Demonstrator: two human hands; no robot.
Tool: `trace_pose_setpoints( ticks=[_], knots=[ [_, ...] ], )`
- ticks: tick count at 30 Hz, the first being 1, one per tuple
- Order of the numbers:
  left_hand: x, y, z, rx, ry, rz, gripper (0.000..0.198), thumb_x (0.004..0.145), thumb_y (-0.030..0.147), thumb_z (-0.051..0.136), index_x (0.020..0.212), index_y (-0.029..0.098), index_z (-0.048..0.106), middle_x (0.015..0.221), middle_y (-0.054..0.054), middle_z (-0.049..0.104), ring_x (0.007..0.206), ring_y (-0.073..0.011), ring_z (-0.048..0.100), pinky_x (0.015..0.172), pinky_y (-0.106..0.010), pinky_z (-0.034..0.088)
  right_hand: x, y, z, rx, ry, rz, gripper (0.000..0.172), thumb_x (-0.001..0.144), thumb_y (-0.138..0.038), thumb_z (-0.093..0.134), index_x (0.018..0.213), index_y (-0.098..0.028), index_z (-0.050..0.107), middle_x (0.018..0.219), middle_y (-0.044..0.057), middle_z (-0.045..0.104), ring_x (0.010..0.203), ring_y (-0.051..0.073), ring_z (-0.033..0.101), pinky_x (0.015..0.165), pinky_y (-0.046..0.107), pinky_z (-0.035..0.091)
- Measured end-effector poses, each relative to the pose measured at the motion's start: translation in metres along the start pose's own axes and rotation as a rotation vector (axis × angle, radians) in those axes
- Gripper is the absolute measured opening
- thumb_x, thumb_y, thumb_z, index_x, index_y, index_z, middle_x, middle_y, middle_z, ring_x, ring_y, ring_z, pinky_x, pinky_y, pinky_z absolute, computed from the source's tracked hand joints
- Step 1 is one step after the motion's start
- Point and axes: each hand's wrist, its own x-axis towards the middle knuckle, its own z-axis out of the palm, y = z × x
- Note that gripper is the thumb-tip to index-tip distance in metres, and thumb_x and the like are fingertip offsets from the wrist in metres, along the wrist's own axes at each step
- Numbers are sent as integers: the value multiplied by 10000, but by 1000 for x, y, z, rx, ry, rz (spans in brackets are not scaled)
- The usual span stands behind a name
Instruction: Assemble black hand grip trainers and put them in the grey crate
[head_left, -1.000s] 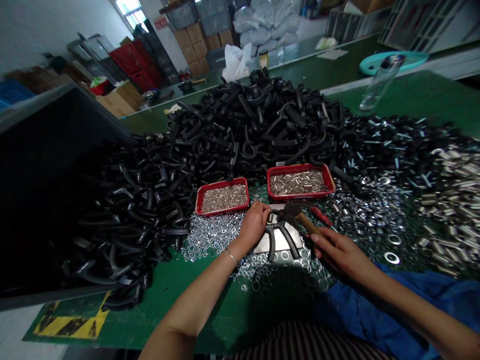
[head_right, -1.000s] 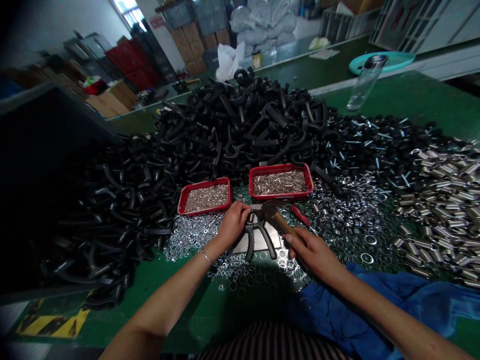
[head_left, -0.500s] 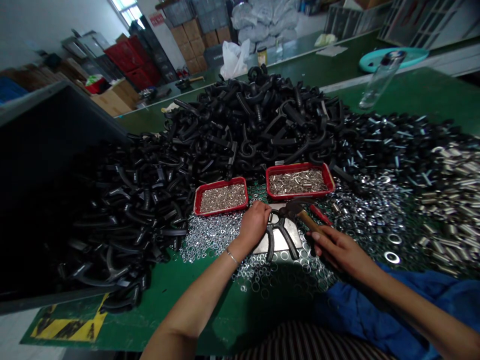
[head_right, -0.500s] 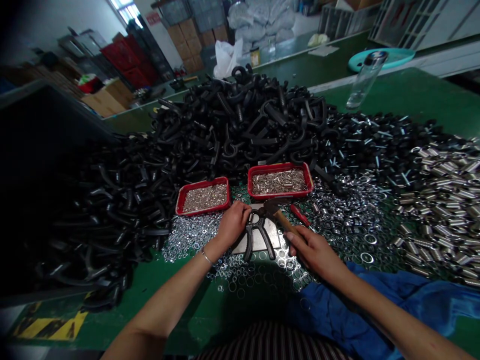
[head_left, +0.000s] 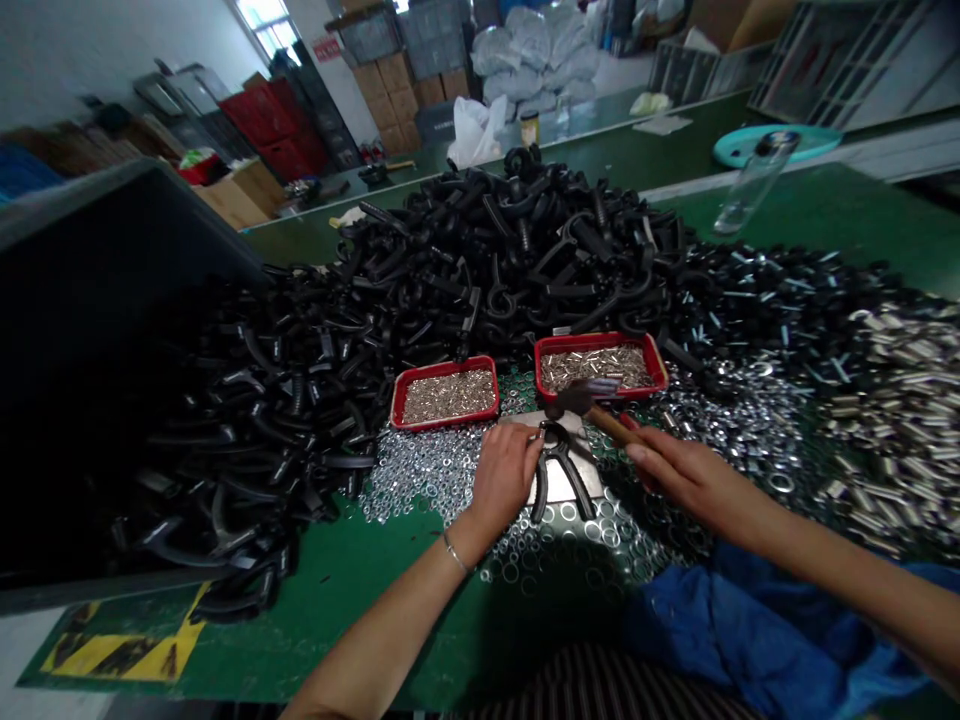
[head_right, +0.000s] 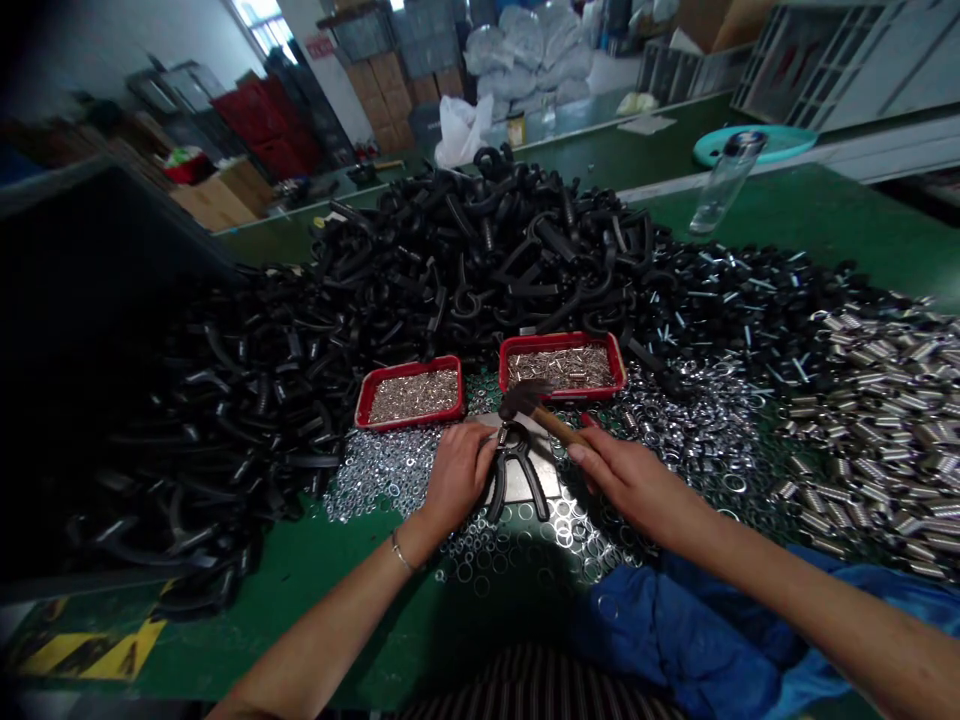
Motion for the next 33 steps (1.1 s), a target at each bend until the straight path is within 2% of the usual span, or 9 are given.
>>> trace_pose_setpoints(
  ticks=[4, 9, 13, 16, 19, 23, 27, 30, 33],
  knots=[
    [-22, 5, -1, 64, -77, 217, 268, 1019, 264, 436, 1185, 132, 599, 1137, -103, 672, 1066, -239, 580, 969, -420, 466, 19, -17, -3, -255, 48, -88, 381, 1016, -515, 330, 984, -210, 556, 780, 47, 650, 682, 197, 618, 645, 301, 434],
    [-26, 3, 7, 105, -82, 220, 291, 1025, 249, 411, 1180, 108, 613, 1138, -106, 679, 1075, -239, 587, 979, -403, 474, 44, -11, 1, -349, -180, -76, 397, 1007, -512, 346, 923, -206, 585, 813, 70, 673, 717, 216, 639, 674, 311, 450],
    [-22, 6, 5, 85, -94, 205, 298, 1028, 232, 386, 1172, 107, 616, 1134, -111, 674, 1084, -240, 583, 987, -416, 466, 49, -11, -3, -328, -90, -65, 425, 1002, -533, 332, 955, -199, 591, 793, 67, 672, 709, 217, 626, 664, 316, 442],
    [-23, 10, -4, 22, -98, 136, 269, 1023, 253, 413, 1153, 134, 616, 1118, -95, 667, 1071, -231, 581, 973, -407, 470, 45, -10, -5, -345, -165, -8, 440, 986, -556, 356, 867, -200, 585, 754, 62, 660, 670, 211, 614, 633, 313, 432],
    [-30, 17, -13, 21, -49, -28, 258, 1000, 355, 483, 1110, 159, 609, 1084, -95, 659, 1040, -237, 590, 950, -417, 479, 31, -6, -3, -306, -205, -46, 464, 999, -578, 307, 910, -215, 581, 785, 48, 658, 680, 203, 618, 637, 308, 433],
    [-40, 34, -7, 162, -111, -238, 383, 917, 518, 581, 976, 140, 600, 909, -103, 655, 841, -257, 626, 784, -408, 519, 15, 6, 10, -338, -187, -25, 441, 973, -599, 362, 897, -213, 562, 768, 59, 636, 702, 219, 623, 667, 325, 444],
    [-37, 44, 0, 218, -181, -252, 200, 927, 323, 583, 993, 135, 587, 921, -97, 653, 822, -241, 640, 716, -356, 525, 13, 13, 17, -10, -314, 160, 530, 951, -672, 315, 891, -213, 574, 707, 43, 621, 592, 190, 572, 549, 300, 433],
    [-48, 33, -22, 191, -137, -221, 126, 939, 268, 551, 988, 155, 582, 938, -77, 647, 862, -223, 635, 748, -339, 535, 10, 25, 7, -13, -100, 170, 484, 900, -663, 448, 1045, -224, 591, 905, 92, 687, 747, 233, 634, 634, 324, 475],
    [-98, 12, -65, 165, -28, -254, 166, 963, 285, 536, 1080, 172, 568, 970, -65, 651, 899, -207, 632, 819, -342, 543, 1, 60, -14, -264, 168, 136, 564, 778, -632, 605, 1194, -256, 539, 1058, 122, 697, 852, 297, 665, 721, 380, 493]
  ],
)
